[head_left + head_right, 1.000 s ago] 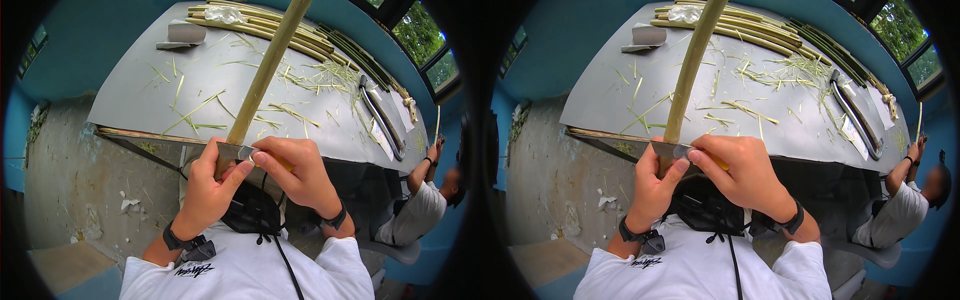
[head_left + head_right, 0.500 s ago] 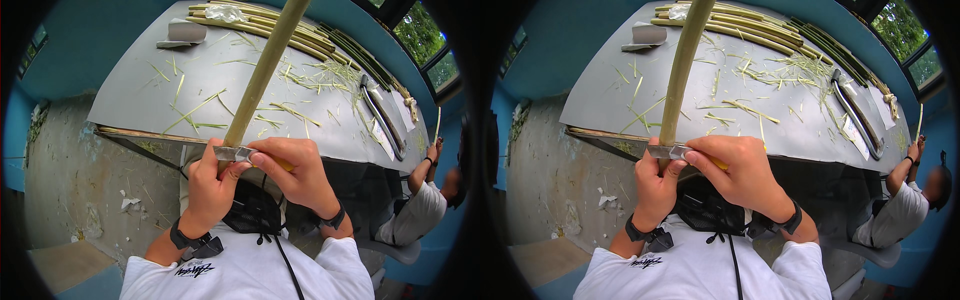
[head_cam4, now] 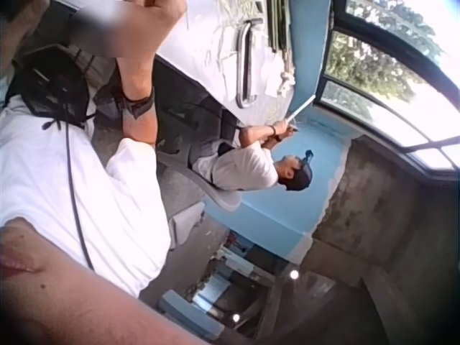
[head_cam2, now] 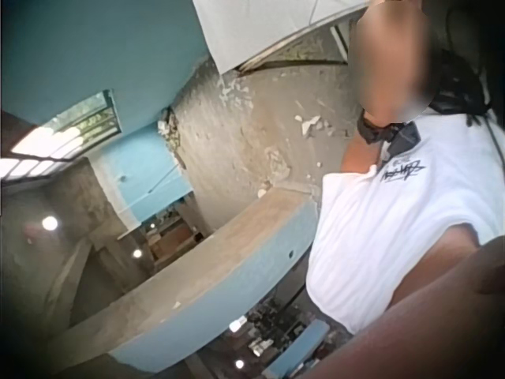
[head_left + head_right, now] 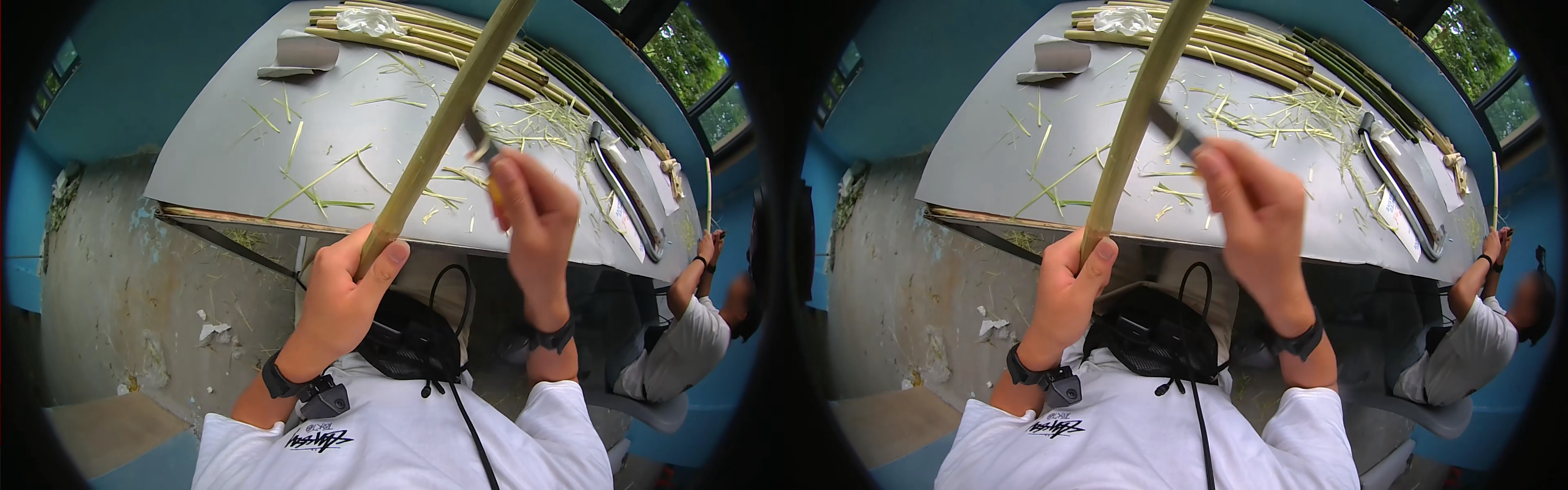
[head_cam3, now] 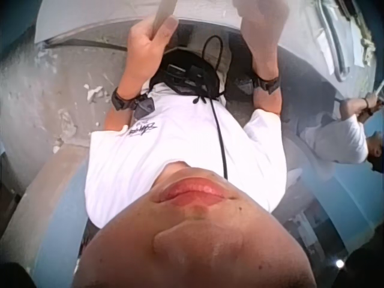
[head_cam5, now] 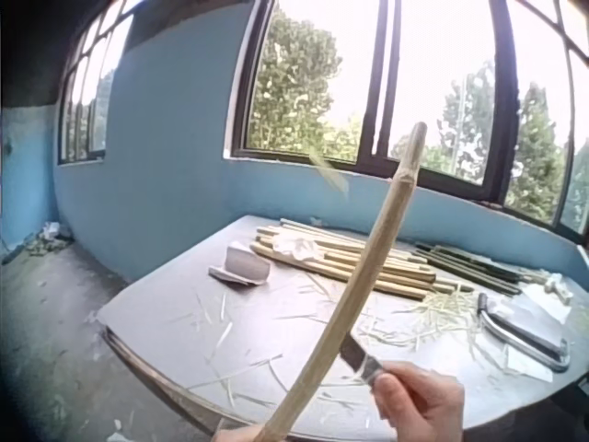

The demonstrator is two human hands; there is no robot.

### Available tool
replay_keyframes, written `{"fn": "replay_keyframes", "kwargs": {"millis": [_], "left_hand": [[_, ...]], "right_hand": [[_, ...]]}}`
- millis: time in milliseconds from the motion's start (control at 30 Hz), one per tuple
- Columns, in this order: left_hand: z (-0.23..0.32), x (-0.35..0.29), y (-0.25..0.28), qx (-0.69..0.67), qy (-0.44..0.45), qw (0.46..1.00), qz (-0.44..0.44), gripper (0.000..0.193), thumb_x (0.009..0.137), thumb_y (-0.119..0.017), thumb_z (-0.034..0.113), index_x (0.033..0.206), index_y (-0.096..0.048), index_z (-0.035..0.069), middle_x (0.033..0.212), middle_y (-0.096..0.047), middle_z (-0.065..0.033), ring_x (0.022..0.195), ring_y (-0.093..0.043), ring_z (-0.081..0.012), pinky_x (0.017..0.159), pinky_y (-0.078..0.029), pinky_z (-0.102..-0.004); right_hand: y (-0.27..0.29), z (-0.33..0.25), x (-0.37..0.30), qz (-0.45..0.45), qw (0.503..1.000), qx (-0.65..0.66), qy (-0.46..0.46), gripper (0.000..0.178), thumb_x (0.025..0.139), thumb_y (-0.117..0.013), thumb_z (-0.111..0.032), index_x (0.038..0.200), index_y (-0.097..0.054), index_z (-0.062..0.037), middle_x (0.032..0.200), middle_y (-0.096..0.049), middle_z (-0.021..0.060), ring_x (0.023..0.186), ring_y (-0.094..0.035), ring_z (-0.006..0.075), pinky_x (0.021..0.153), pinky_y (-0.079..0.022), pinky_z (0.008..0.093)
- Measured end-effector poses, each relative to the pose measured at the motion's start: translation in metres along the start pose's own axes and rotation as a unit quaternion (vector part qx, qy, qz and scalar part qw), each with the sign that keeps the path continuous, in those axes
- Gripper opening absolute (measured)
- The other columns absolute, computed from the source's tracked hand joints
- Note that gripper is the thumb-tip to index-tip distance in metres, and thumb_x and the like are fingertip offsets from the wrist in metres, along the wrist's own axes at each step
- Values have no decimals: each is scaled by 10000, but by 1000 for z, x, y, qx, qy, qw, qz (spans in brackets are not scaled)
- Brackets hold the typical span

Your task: Using a utility knife to peel layers off a bamboo stalk.

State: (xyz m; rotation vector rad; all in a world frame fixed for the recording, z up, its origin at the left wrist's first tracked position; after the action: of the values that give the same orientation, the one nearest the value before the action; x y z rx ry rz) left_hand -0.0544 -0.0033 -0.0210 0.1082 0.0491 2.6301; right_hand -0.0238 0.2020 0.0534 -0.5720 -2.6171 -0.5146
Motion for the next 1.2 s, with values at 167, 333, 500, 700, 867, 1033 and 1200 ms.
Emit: {"fn": "replay_keyframes", "kwargs": {"millis": [167,333,500,700,867,1033,1200], "left_hand": [[0,-11,0,-153,100,981,-70,285,1040,-606,318,1029,-573,35,732,-407,72,590,-302,-30,514,-272,-238],[2,-11,-7,-253,146,950,-108,220,1028,-602,234,1141,-544,54,776,-414,67,610,-350,7,528,-286,-184],[8,-8,-11,-231,123,962,-73,254,1009,-639,243,1137,-548,43,809,-464,57,643,-387,-10,544,-317,-197],[6,0,-8,-84,-26,996,12,270,989,-684,237,1064,-544,18,737,-468,44,665,-405,-56,570,-349,-248],[2,0,-7,-30,-52,997,46,305,976,-715,243,1006,-524,6,643,-430,16,602,-374,-67,543,-344,-254],[5,2,-6,16,-91,993,79,331,961,-744,272,992,-549,6,602,-433,4,557,-374,-82,517,-341,-265],[8,-1,-4,67,-137,983,106,295,952,-754,267,1022,-610,20,581,-458,5,517,-390,-96,516,-365,-265]], "right_hand": [[62,7,35,65,997,35,28,314,1071,-565,-248,1094,-727,21,630,-506,-23,505,-414,26,448,-301,196],[11,-14,5,-123,992,0,-39,237,1040,-584,-179,972,-680,26,639,-515,-22,565,-444,47,506,-325,236],[-21,-8,-12,-233,970,-62,-27,194,997,-624,-198,946,-673,-18,627,-560,81,530,-530,187,529,-402,318],[-29,-7,-13,-264,954,-139,-13,175,974,-644,-230,964,-706,-67,658,-605,140,565,-580,317,536,-428,372],[-32,-11,-15,-271,954,-125,-18,180,969,-648,-229,962,-710,-60,665,-614,141,571,-592,315,539,-436,369],[-33,-11,-15,-272,954,-126,1,183,964,-654,-227,974,-721,-57,687,-634,141,591,-617,319,552,-456,368],[-36,-12,-18,-271,953,-130,18,177,956,-667,-219,983,-728,-55,703,-649,138,604,-637,318,555,-472,369]]}}
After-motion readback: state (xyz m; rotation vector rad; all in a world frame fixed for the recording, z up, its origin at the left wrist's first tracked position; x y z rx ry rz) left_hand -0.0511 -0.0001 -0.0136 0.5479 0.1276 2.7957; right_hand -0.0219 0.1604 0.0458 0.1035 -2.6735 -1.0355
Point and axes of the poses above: each hand's wrist, its own x-axis towards the middle knuckle, its own y-axis out of the back of the hand, z = x × y, the point moved 5 cm from there along x, towards the middle knuckle
